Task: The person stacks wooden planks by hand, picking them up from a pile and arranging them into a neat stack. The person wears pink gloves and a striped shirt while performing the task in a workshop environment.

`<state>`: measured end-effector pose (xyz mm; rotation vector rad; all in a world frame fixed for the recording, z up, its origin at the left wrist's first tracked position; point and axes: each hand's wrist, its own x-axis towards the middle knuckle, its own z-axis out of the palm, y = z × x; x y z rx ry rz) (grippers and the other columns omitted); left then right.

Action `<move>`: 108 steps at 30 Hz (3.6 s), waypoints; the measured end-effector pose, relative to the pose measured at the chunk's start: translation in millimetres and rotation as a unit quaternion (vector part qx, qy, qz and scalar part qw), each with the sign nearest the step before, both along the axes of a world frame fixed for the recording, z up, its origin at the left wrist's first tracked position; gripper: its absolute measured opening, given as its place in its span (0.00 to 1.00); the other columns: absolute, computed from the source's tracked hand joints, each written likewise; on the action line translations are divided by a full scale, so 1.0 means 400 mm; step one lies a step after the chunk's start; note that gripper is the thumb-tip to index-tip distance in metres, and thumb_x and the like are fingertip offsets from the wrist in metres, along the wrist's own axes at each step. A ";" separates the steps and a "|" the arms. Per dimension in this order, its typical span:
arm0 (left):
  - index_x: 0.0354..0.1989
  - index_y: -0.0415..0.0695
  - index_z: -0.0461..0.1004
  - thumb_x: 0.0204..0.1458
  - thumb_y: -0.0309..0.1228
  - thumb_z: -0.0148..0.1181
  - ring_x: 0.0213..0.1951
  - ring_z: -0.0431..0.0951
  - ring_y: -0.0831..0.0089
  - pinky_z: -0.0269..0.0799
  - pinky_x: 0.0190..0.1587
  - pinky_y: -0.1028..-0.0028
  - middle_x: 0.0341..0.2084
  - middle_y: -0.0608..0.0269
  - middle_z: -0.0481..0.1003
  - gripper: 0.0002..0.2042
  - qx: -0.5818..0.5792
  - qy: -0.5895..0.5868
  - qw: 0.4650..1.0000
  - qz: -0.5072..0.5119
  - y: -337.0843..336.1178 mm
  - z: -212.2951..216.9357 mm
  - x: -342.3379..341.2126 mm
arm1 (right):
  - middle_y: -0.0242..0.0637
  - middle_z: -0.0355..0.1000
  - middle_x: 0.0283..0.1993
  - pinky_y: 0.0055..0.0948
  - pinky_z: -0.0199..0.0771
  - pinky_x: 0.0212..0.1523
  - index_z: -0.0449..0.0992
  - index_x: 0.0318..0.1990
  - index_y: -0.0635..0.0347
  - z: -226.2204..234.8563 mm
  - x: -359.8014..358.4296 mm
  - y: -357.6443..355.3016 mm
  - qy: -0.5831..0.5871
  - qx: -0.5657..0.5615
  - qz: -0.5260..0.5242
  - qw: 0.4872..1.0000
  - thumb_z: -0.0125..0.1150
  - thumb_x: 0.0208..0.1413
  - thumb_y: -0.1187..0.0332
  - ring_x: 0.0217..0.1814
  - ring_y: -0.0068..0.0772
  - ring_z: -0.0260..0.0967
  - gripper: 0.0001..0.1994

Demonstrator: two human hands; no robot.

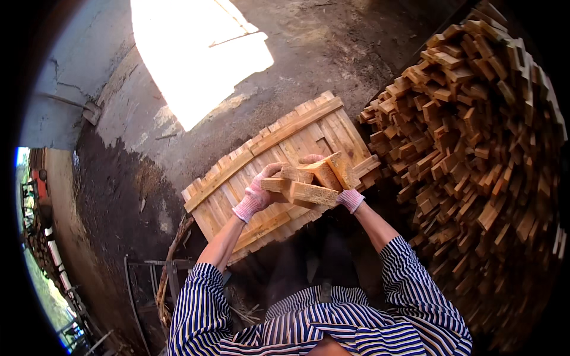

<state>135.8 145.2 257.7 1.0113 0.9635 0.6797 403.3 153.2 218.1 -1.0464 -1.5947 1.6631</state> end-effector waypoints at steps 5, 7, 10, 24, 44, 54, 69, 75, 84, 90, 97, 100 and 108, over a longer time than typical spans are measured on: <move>0.66 0.50 0.64 0.51 0.31 0.72 0.57 0.74 0.67 0.73 0.60 0.67 0.60 0.64 0.71 0.34 -0.063 -0.107 0.992 0.021 0.074 -0.292 -0.065 | 0.43 0.66 0.67 0.32 0.67 0.66 0.62 0.69 0.56 -0.311 -0.045 0.086 -0.006 -0.162 0.030 0.986 0.70 0.51 0.71 0.69 0.37 0.64 0.36; 0.65 0.49 0.65 0.46 0.35 0.76 0.56 0.74 0.67 0.74 0.58 0.67 0.59 0.64 0.72 0.36 -0.039 -0.077 0.994 0.062 0.020 -0.374 -0.167 | 0.42 0.70 0.62 0.33 0.72 0.60 0.63 0.68 0.56 -0.216 -0.132 0.117 -0.195 -0.038 0.146 0.969 0.72 0.51 0.69 0.61 0.38 0.70 0.36; 0.62 0.46 0.67 0.39 0.37 0.82 0.55 0.75 0.72 0.75 0.57 0.67 0.55 0.64 0.76 0.39 -0.089 -0.015 0.989 0.115 0.044 -0.358 -0.191 | 0.42 0.73 0.59 0.33 0.76 0.55 0.59 0.70 0.56 -0.126 -0.181 0.226 -0.266 -0.001 0.219 0.939 0.77 0.48 0.63 0.53 0.35 0.74 0.42; 0.68 0.42 0.64 0.58 0.61 0.57 0.59 0.73 0.66 0.72 0.60 0.64 0.60 0.57 0.72 0.39 -0.260 -0.039 0.837 0.480 -0.351 -0.380 -0.484 | 0.49 0.71 0.62 0.35 0.72 0.64 0.44 0.76 0.63 -0.148 -0.703 -0.051 -0.018 -0.313 0.137 0.940 0.78 0.44 0.62 0.61 0.39 0.71 0.56; 0.63 0.39 0.68 0.60 0.44 0.61 0.56 0.74 0.59 0.70 0.59 0.61 0.57 0.49 0.73 0.28 -0.192 0.417 0.844 0.277 -0.287 -0.535 -0.639 | 0.58 0.47 0.77 0.41 0.55 0.74 0.41 0.76 0.61 -0.089 -0.520 -0.403 -0.360 -0.205 -0.014 0.910 0.64 0.50 0.50 0.79 0.53 0.48 0.52; 0.60 0.35 0.70 0.56 0.44 0.66 0.55 0.74 0.60 0.66 0.60 0.65 0.55 0.48 0.75 0.30 -0.036 0.399 0.915 0.044 -0.060 -0.152 -0.151 | 0.58 0.43 0.77 0.41 0.51 0.75 0.44 0.76 0.62 0.480 0.412 -0.362 -0.461 0.050 -0.507 0.727 0.70 0.51 0.60 0.79 0.58 0.42 0.49; 0.68 0.42 0.63 0.65 0.39 0.58 0.52 0.78 0.66 0.78 0.54 0.66 0.55 0.58 0.73 0.26 0.082 -0.255 0.954 -0.135 0.341 0.978 1.317 | 0.58 0.42 0.78 0.56 0.38 0.77 0.49 0.76 0.43 1.155 1.020 -0.185 -0.656 0.335 -0.530 0.420 0.75 0.44 0.58 0.79 0.60 0.41 0.52; 0.58 0.39 0.68 0.61 0.53 0.58 0.49 0.80 0.53 0.81 0.49 0.54 0.55 0.48 0.74 0.29 -0.066 -0.227 0.954 -0.186 0.469 0.970 1.534 | 0.53 0.48 0.77 0.56 0.38 0.78 0.43 0.77 0.27 1.231 1.075 -0.059 -0.724 0.267 -0.467 0.432 0.41 0.67 0.69 0.79 0.57 0.46 0.34; 0.64 0.44 0.66 0.53 0.62 0.63 0.59 0.71 0.47 0.64 0.64 0.42 0.58 0.48 0.72 0.39 -0.219 -0.293 0.901 -0.235 0.579 1.022 1.580 | 0.59 0.31 0.79 0.48 0.37 0.80 0.36 0.78 0.48 1.338 1.104 0.057 -0.479 0.237 -0.474 0.700 0.76 0.39 0.38 0.82 0.62 0.27 0.65; 0.51 0.39 0.73 0.55 0.51 0.66 0.44 0.80 0.58 0.77 0.53 0.54 0.46 0.52 0.80 0.27 -0.140 -0.233 0.933 -0.237 0.566 1.042 1.606 | 0.55 0.32 0.79 0.51 0.55 0.73 0.32 0.78 0.37 1.383 1.137 0.179 -0.239 -0.142 -0.614 0.739 0.76 0.42 0.44 0.80 0.55 0.38 0.63; 0.46 0.39 0.74 0.56 0.40 0.66 0.31 0.79 0.63 0.78 0.31 0.62 0.33 0.55 0.79 0.18 0.182 -0.031 0.954 -0.235 0.489 1.185 1.629 | 0.50 0.72 0.54 0.38 0.78 0.47 0.49 0.73 0.49 1.268 1.262 0.152 -0.310 0.123 -0.564 0.756 0.60 0.58 0.71 0.52 0.35 0.74 0.37; 0.50 0.37 0.67 0.53 0.37 0.68 0.30 0.79 0.66 0.76 0.30 0.64 0.32 0.53 0.80 0.22 0.228 0.022 0.959 -0.165 0.405 1.219 1.530 | 0.49 0.75 0.51 0.37 0.82 0.43 0.36 0.76 0.49 1.248 1.130 0.038 0.202 0.188 -0.543 0.793 0.65 0.54 0.80 0.46 0.37 0.76 0.49; 0.65 0.42 0.58 0.55 0.46 0.68 0.45 0.81 0.59 0.84 0.45 0.60 0.50 0.50 0.73 0.36 0.174 -0.026 0.950 -0.259 0.273 1.195 1.242 | 0.55 0.50 0.76 0.46 0.61 0.72 0.17 0.75 0.45 1.224 0.916 -0.162 0.358 0.124 -0.511 0.772 0.69 0.58 0.62 0.76 0.47 0.54 0.59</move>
